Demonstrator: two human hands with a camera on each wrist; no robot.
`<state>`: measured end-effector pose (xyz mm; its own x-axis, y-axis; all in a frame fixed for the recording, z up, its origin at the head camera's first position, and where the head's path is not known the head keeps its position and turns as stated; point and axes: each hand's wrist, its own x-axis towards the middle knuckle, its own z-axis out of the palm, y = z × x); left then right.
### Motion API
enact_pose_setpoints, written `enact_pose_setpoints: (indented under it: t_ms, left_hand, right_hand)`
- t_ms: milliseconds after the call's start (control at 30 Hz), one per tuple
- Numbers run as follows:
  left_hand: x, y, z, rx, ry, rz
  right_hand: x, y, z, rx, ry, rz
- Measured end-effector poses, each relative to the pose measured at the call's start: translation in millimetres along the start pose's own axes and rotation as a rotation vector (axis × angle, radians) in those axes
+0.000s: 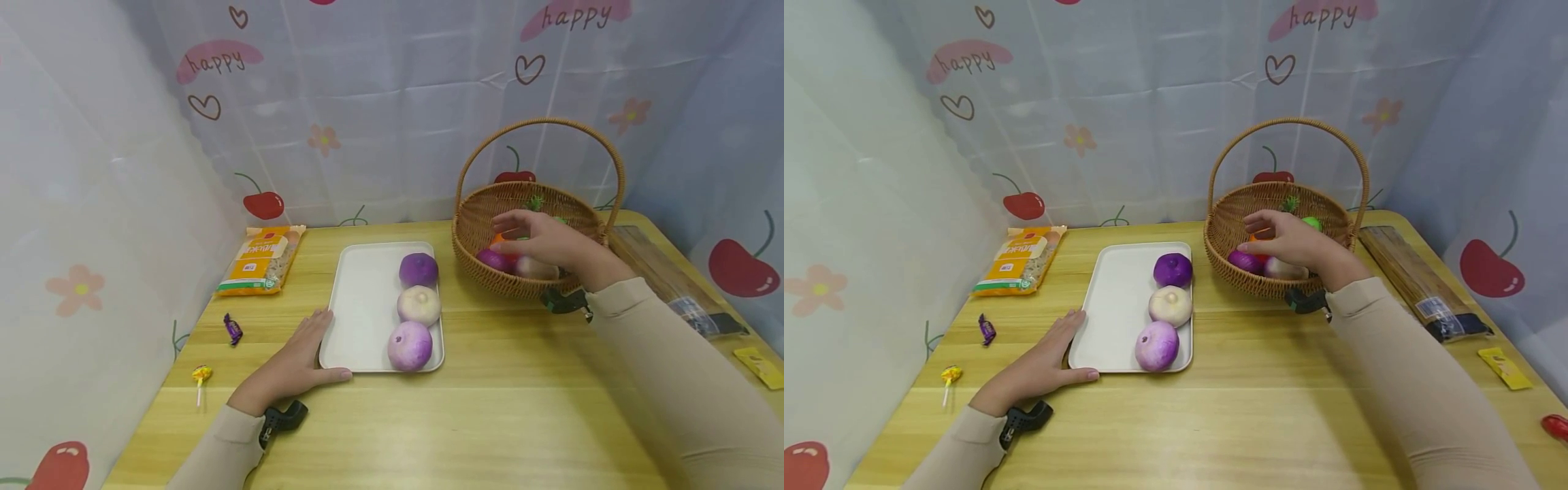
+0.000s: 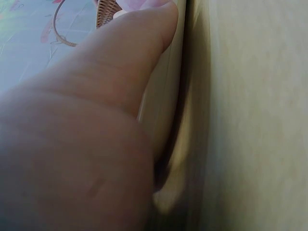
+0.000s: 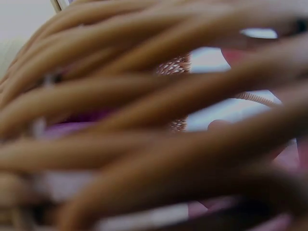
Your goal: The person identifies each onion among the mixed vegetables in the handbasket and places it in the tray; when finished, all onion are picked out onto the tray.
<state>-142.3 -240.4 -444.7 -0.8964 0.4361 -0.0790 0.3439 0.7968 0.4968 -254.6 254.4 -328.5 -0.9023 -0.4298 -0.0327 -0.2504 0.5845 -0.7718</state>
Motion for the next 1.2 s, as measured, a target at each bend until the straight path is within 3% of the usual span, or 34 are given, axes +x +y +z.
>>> enact_pose_setpoints:
  t_ms: [500,767,1200]
  left_hand:
    - [0.5,-1.7,-0.6,0.005,0.001,0.001]
    - [0.9,-1.6,1.0,-0.005,0.014,0.026]
    - [0.1,0.8,-0.2,0.002,0.002,0.005]
  right_hand:
    - [5.5,-0.2,2.5,-0.041,-0.053,-0.020]
    - [7.5,2.1,8.3,-0.156,-0.091,-0.019]
    - [8.3,3.2,11.1,-0.368,-0.080,-0.105]
